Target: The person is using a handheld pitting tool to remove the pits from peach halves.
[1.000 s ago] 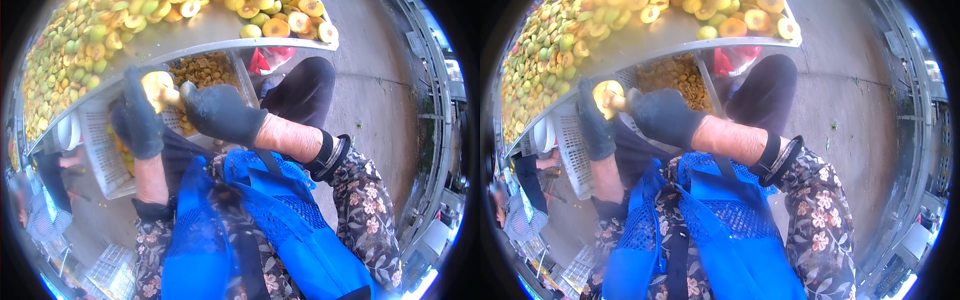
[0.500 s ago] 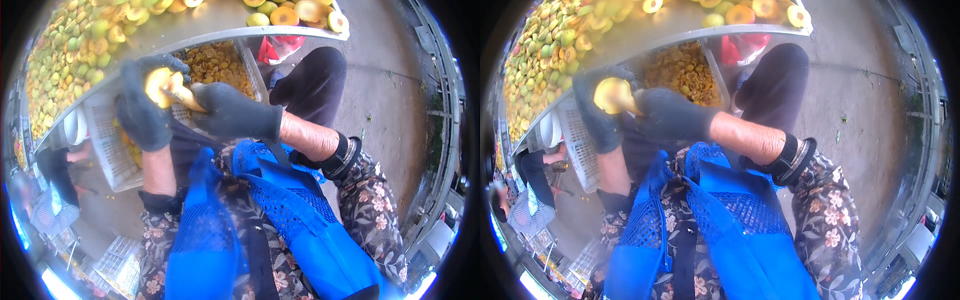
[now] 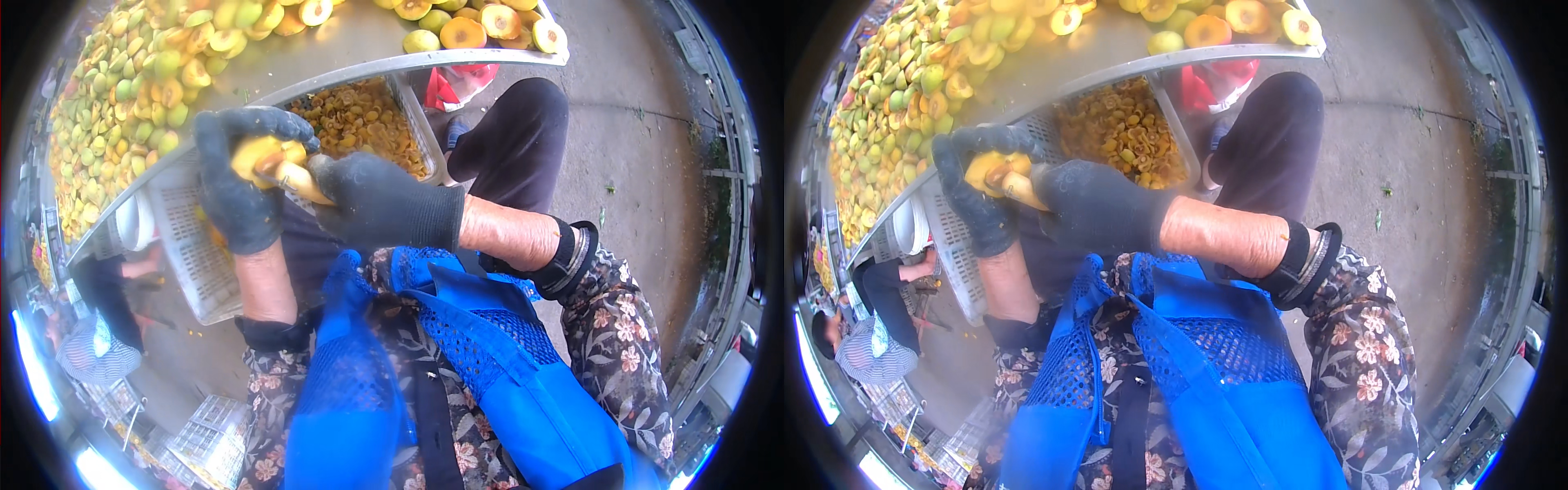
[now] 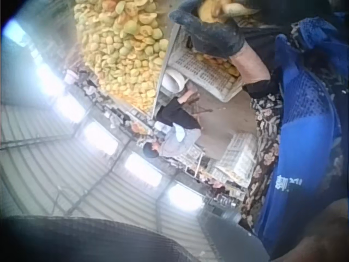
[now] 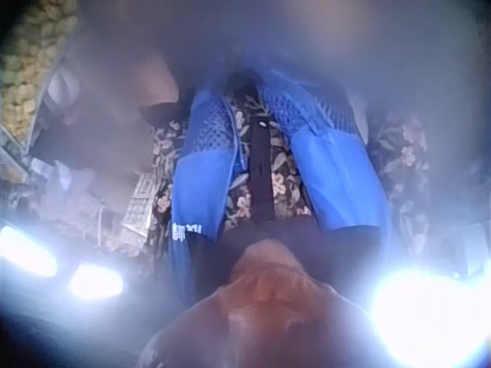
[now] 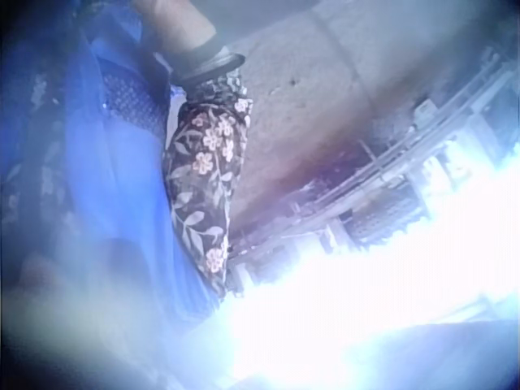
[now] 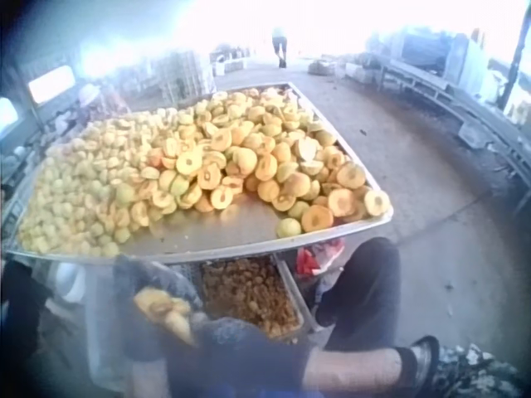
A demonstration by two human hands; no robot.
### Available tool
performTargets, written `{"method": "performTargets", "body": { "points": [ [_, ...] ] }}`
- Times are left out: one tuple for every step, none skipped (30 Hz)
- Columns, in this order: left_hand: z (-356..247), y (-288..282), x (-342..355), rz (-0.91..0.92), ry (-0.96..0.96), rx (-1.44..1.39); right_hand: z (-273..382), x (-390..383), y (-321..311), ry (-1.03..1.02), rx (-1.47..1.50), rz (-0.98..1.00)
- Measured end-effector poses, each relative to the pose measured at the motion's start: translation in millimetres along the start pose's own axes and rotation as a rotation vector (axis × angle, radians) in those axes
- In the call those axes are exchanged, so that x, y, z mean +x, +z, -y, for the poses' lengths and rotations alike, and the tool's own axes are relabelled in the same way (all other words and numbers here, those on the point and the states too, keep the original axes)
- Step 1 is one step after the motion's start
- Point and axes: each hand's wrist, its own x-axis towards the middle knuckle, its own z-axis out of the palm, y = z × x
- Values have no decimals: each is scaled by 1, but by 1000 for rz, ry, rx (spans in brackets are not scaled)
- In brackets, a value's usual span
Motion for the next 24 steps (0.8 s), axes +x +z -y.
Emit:
{"method": "performTargets", "body": {
  "points": [
    [3, -4, 0, -66, 26, 170, 1, 0, 2, 19, -9, 0],
    [5, -4, 0, -130, 49, 335, 2, -1, 2, 43, -20, -2],
    [8, -1, -3, -191, 56, 369, 0, -1, 3, 45, -21, -3],
    [10, 4, -5, -238, 49, 381, -5, -2, 5, 40, -115, -2],
    [10, 9, -6, -291, 43, 390, -12, -2, 7, 29, -210, -1],
    [10, 13, -8, -334, 39, 404, -19, -2, 8, 17, -305, 1],
    [9, 15, -10, -372, 34, 434, -26, -1, 10, 4, -400, 4],
    [11, 16, -10, -404, 25, 474, -32, -2, 10, -5, -500, 6],
    [16, 16, -8, -430, 29, 589, -38, -2, 11, -8, -507, 7],
    [23, 14, -6, -445, 38, 734, -43, -1, 13, -40, -503, -29],
    [31, 10, -5, -463, 41, 877, -46, 2, 14, -75, -497, -65],
    [35, 3, -7, -480, 47, 880, -39, 7, 10, -90, -496, -55],
    [40, -7, -8, -491, -25, 520, -30, 10, 3, 141, -18, 101],
    [41, -16, -10, -489, -90, 161, -25, 10, -2, 375, 462, 261],
    [27, -15, -10, -310, -70, -499, -20, 12, -5, 500, 635, 363],
    [21, -18, -10, -329, -49, -483, -11, 11, -18, 483, 718, 408],
    [19, -19, -8, -417, 18, -39, -12, 6, -24, 592, 790, 354],
    [18, -21, -7, -500, 74, 413, -18, 0, -27, 704, 864, 300],
    [16, -24, -6, -517, 85, 417, -37, 2, -30, 735, 704, 306],
    [17, -25, -7, -576, 73, 127, -65, -3, -29, 762, 549, 306],
    [19, -27, -6, -615, 62, -175, -96, -20, -26, 409, -270, 264],
    [19, -30, -4, -639, 50, -477, -122, -35, -22, 0, -1055, 180],
    [6, -33, -8, -571, -89, -778, -133, -43, -21, 186, -741, 173],
    [19, -60, -18, -612, 51, -250, -136, -45, -19, 347, -428, 170]
  ]
}}
